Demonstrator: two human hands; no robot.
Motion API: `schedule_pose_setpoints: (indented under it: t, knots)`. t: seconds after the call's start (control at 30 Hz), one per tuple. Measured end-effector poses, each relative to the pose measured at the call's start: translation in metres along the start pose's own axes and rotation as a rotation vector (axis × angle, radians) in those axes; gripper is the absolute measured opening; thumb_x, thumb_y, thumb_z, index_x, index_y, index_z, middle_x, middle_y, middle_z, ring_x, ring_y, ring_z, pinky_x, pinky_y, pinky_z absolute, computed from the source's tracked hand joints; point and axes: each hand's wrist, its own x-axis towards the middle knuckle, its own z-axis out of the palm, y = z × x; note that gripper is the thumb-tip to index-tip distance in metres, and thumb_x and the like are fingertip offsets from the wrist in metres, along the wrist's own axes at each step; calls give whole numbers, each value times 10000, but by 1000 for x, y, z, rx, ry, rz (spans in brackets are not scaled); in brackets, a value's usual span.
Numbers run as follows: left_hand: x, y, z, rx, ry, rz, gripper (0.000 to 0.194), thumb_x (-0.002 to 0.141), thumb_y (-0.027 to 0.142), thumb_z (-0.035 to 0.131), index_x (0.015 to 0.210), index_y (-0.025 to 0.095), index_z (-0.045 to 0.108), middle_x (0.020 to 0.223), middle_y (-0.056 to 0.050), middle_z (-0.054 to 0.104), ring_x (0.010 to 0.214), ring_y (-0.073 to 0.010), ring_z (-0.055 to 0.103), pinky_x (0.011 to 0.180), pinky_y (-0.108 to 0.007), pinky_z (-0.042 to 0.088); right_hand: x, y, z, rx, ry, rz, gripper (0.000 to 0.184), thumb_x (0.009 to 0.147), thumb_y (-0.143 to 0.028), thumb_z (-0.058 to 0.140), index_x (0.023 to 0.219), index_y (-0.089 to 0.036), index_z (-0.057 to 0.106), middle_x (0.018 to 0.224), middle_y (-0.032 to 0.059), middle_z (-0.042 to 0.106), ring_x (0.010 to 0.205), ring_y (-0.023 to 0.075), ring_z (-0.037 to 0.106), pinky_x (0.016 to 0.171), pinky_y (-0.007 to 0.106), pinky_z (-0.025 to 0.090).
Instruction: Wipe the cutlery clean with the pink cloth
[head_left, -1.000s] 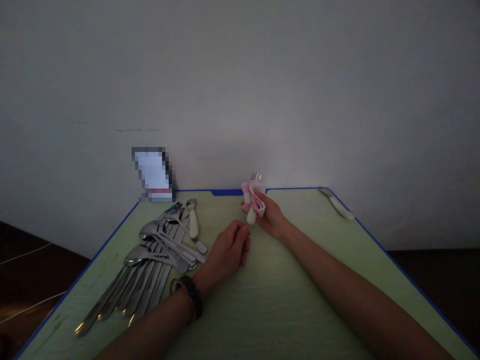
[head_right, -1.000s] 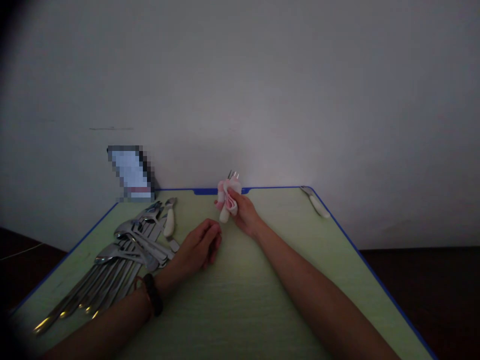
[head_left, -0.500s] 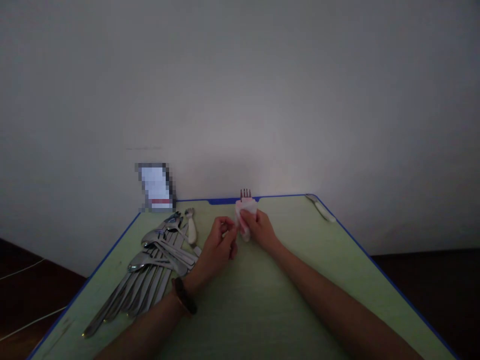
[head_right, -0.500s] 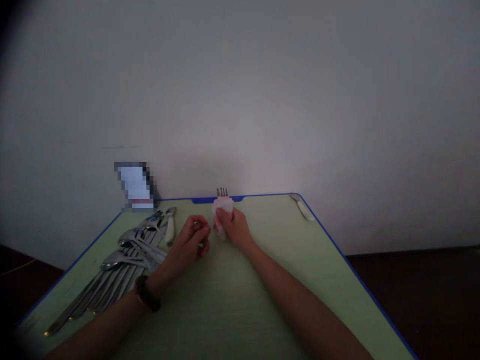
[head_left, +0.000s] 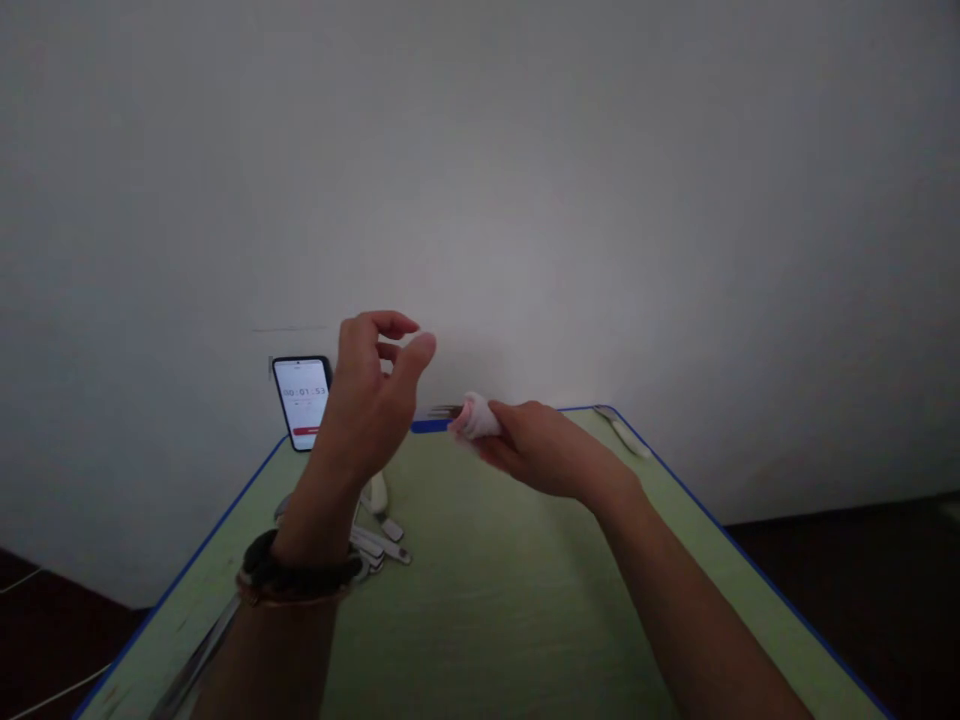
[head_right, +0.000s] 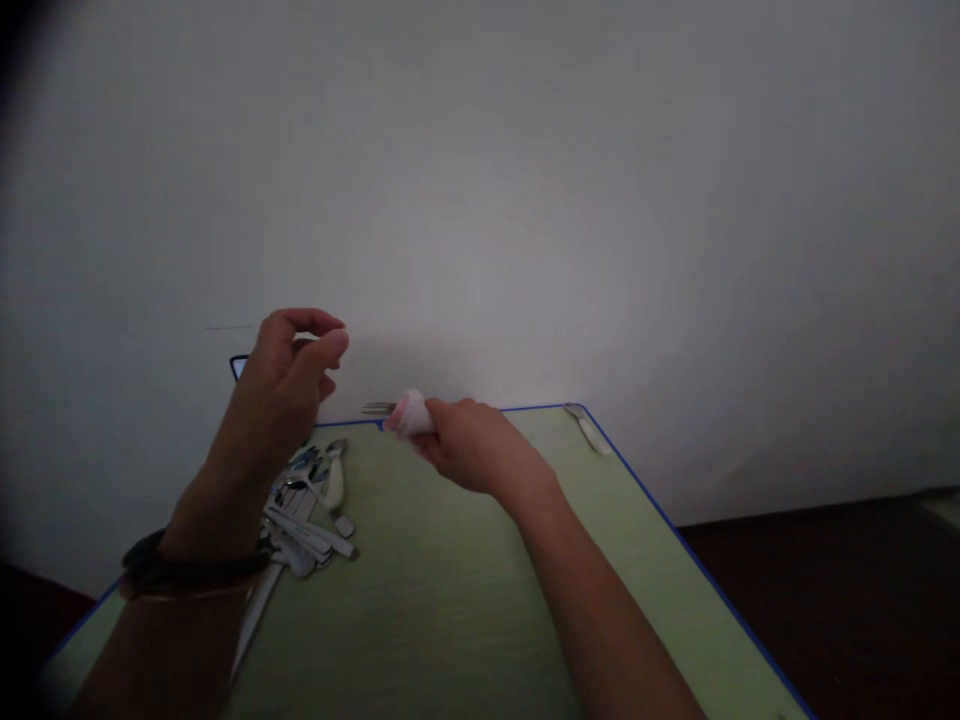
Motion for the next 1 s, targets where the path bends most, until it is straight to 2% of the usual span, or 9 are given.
schedule_pose_setpoints:
  t: [0.07,0.13,0.2,0.3,0.4,0.67,0.83,1.0]
  knots:
    - [2,4,-5,131,49,130,243,797,372,503,934,171,502,980,-38,477,799,-145,492,693,-271,426,3,-7,-14,-34,-62,23,205,831,-324,484,930,-185,597,806,71,669,585,139,536,524,226,306]
    - [2,4,-12,259,8,210,219,800,361,502,898,165,517,970,-39,500,810,-155,500,719,-282,417,5,-9,-21,-18,-86,-17,200,838,-312,474,954,-208,600,821,55,673,591,134,544,530,221,315]
    - [0,0,-20,366,-154,195,205,823,365,477,860,172,535,861,-19,542,736,-150,512,674,-268,403,5,-9,-23,-15,-71,-70,206,848,-313,463,961,-211,602,834,55,673,623,141,558,554,224,333]
    - [-5,-10,-28,497,-458,108,295,876,415,384,790,198,564,690,7,561,615,-149,509,585,-250,357,5,-5,-21,-48,-88,-63,214,842,-343,480,914,-198,619,808,69,671,624,155,564,549,234,337]
    - [-9,-16,-29,513,-639,75,411,904,433,290,705,216,576,640,4,579,595,-160,522,569,-248,335,4,-5,-17,-88,-112,-22,211,838,-356,491,891,-204,627,801,77,672,624,165,574,540,241,338]
    - [-12,-10,-25,449,-701,50,450,896,475,274,677,231,583,580,7,559,520,-158,498,514,-234,326,9,-8,-15,-47,-180,-29,198,834,-331,498,862,-196,640,795,82,679,640,171,595,556,248,363]
    - [-12,-20,-18,381,-821,-2,436,889,452,321,608,229,569,515,19,521,459,-143,456,470,-224,306,5,-9,-13,-92,-136,-4,184,831,-320,508,848,-185,632,781,90,670,629,179,589,551,267,352]
    - [-11,-23,-10,166,-722,50,356,884,390,379,646,210,573,600,10,565,550,-148,484,503,-221,326,3,-8,-14,-68,-133,-24,185,856,-306,461,844,-201,613,786,76,669,610,169,578,528,261,332]
